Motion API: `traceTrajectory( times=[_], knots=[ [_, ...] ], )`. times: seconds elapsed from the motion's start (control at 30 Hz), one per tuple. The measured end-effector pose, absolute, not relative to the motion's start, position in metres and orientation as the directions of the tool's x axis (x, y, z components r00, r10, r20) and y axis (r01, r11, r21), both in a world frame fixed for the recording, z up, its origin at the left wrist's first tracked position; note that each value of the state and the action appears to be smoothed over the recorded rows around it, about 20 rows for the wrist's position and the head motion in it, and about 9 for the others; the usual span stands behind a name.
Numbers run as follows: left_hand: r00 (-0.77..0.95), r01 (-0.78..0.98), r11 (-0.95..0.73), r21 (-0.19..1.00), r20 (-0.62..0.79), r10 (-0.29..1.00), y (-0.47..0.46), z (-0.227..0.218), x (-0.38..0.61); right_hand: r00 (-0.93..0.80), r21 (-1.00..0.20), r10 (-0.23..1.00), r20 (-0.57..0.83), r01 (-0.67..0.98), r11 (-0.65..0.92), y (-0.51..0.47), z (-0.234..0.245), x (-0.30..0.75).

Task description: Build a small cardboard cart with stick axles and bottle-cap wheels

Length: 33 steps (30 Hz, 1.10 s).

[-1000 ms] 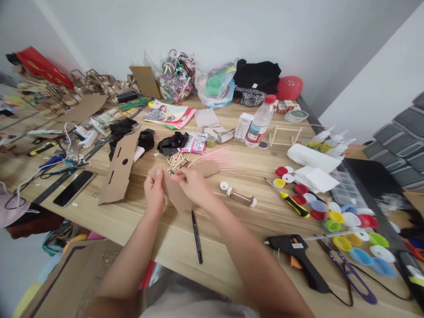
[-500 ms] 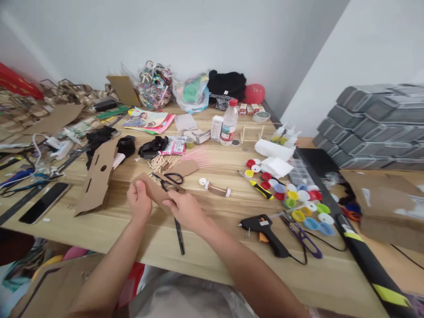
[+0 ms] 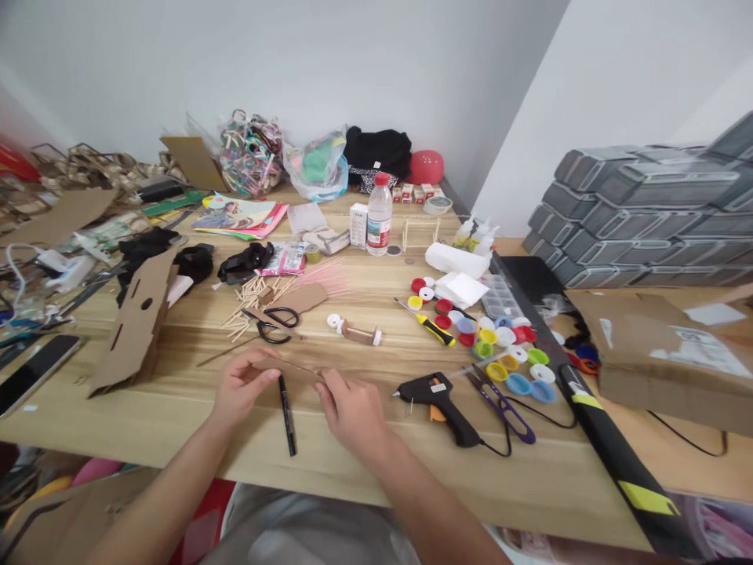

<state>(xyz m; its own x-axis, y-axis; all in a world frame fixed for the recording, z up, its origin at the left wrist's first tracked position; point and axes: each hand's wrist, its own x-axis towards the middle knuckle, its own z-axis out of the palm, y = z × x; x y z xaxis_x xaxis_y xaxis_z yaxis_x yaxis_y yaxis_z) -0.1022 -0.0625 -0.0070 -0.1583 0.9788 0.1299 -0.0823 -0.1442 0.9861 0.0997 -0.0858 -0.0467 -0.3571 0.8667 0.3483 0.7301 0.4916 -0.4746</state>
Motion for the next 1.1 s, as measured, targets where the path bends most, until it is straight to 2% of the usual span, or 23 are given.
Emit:
traceTrajectory(
  times=[0.13, 0.23, 0.3, 0.4, 0.5, 0.57, 0.67, 0.77, 0.87, 0.97, 1.1],
  knots=[
    [-0.121, -0.044, -0.223, 0.974, 0.216, 0.969, -0.067, -0.007, -0.104, -0.343, -0.441, 0.848, 0.403, 0.739, 0.509, -0.088, -0.043, 0.101],
    [-0.012, -0.089, -0.201, 0.976, 0.201, 0.980, -0.067, -0.005, -0.105, -0.340, -0.365, 0.831, 0.441, 0.778, 0.512, -0.087, -0.041, 0.108],
    [0.080, -0.136, -0.103, 0.985, 0.114, 0.990, -0.063, -0.001, -0.105, -0.351, -0.286, 0.809, 0.471, 0.807, 0.516, -0.083, -0.038, 0.116],
    [0.211, -0.162, 0.144, 0.976, -0.108, 0.971, -0.056, 0.007, -0.104, -0.409, -0.155, 0.738, 0.536, 0.812, 0.563, -0.074, -0.027, 0.130],
    [0.455, -0.084, 0.370, 0.925, -0.294, 0.840, -0.050, 0.014, -0.101, -0.490, -0.048, 0.698, 0.522, 0.800, 0.598, -0.059, -0.010, 0.142],
    [0.553, -0.040, 0.391, 0.920, -0.305, 0.775, -0.046, 0.016, -0.095, -0.523, -0.015, 0.713, 0.467, 0.801, 0.598, -0.045, 0.003, 0.148],
    [0.489, -0.076, 0.263, 0.962, -0.194, 0.850, -0.033, 0.017, -0.082, -0.508, -0.052, 0.764, 0.396, 0.819, 0.572, -0.019, 0.018, 0.151],
    [0.382, -0.119, 0.103, 0.988, -0.050, 0.923, -0.009, 0.013, -0.066, -0.452, -0.165, 0.836, 0.312, 0.840, 0.517, 0.004, 0.026, 0.152],
    [0.317, -0.076, -0.060, 0.995, 0.081, 0.945, 0.015, 0.008, -0.053, -0.387, -0.279, 0.891, 0.237, 0.851, 0.444, 0.017, 0.029, 0.153],
    [0.294, 0.018, -0.146, 0.989, 0.134, 0.946, 0.028, 0.003, -0.043, -0.334, -0.351, 0.925, 0.179, 0.857, 0.377, 0.025, 0.030, 0.156],
    [0.234, 0.136, -0.164, 0.977, 0.129, 0.964, 0.028, -0.002, -0.036, -0.348, -0.433, 0.925, 0.150, 0.818, 0.378, 0.031, 0.026, 0.163]
  ],
)
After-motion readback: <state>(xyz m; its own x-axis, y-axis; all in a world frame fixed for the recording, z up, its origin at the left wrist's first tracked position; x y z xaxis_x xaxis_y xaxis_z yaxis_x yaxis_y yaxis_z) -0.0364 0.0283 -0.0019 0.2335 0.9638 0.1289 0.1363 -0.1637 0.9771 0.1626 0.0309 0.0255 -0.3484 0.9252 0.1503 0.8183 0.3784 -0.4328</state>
